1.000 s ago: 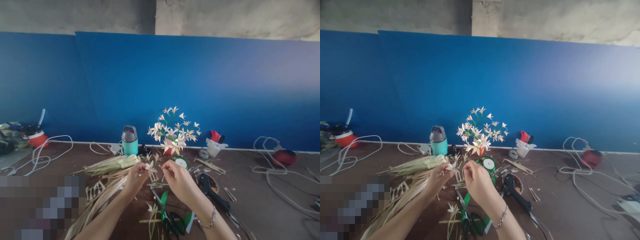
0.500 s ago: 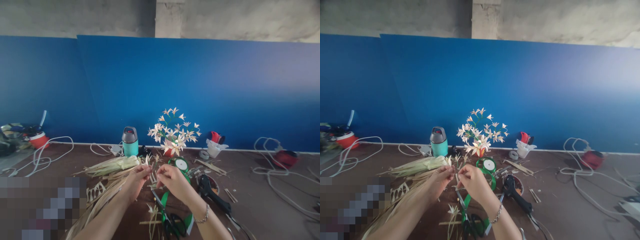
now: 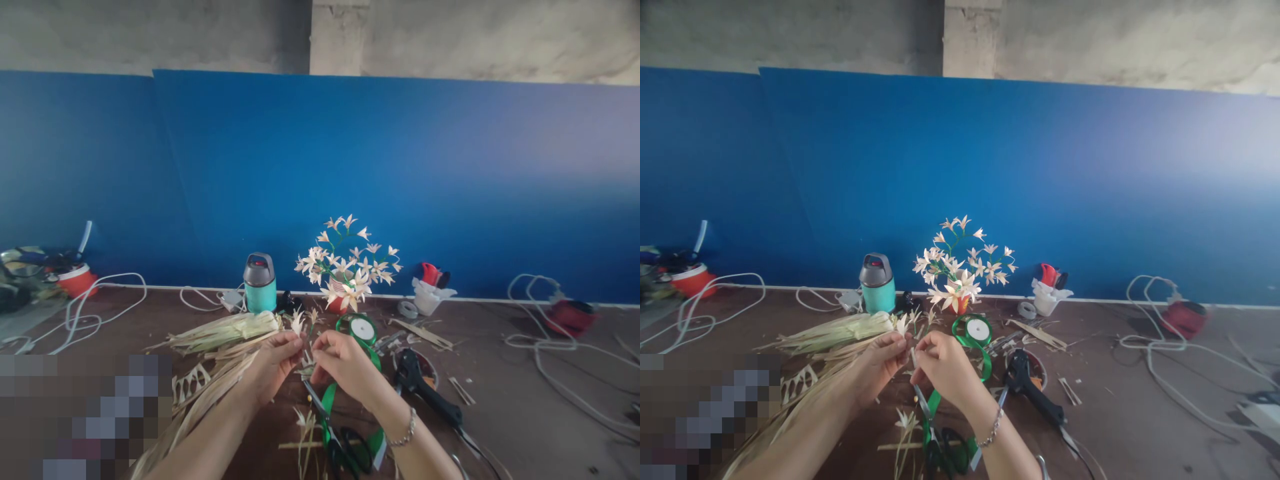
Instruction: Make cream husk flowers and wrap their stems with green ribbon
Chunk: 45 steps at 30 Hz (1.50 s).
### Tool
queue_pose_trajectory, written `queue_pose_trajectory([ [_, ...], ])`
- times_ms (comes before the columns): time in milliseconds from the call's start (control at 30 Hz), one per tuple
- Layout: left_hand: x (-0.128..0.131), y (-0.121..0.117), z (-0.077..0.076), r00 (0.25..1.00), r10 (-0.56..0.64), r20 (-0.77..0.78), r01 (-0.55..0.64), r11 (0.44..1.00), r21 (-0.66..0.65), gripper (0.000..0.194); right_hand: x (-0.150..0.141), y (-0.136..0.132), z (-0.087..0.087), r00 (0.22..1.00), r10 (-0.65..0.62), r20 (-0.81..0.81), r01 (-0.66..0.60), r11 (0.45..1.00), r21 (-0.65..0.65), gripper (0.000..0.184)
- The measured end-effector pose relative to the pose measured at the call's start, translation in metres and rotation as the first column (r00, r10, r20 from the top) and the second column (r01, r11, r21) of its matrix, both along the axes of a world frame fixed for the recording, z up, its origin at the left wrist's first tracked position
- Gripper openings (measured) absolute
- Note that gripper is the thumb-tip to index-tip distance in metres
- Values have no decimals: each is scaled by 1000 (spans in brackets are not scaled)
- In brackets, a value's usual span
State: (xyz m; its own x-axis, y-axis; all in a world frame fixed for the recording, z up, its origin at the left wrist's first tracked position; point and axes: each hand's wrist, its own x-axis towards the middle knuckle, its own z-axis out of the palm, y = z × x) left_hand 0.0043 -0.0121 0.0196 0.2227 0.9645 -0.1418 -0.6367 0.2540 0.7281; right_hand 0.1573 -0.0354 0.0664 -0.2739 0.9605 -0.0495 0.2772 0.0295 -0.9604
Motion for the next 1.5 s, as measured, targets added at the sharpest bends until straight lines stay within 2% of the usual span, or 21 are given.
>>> queue_pose_trajectory([
  [267, 2, -3, 4, 1000, -13, 7, 13, 1000, -1, 15, -3, 0, -4, 1000, 3, -17, -3, 1000, -10, 5],
  [433, 3, -4, 5, 1000, 23, -2, -23, 1000, 6, 17, -5, 0, -7, 998, -2, -68, -1, 999, -47, 6],
  [833, 2, -5, 10, 990, 22, -139, -19, 1000, 24, 20, -7, 2, -5, 975, -2, -221, -55, 967, -251, 6],
  [1100, 4, -5, 12, 988, 42, -145, -41, 999, 16, 21, -9, 1, -6, 962, -23, -273, -53, 961, -270, 13],
  [1333, 5, -7, 16, 986, 65, -151, -68, 998, -16, 22, -11, 0, -4, 961, -23, -277, -56, 960, -275, 10],
  [1500, 4, -6, 14, 983, 69, -168, -65, 998, 27, 21, -12, 0, -7, 950, -33, -312, -56, 961, -272, 8],
])
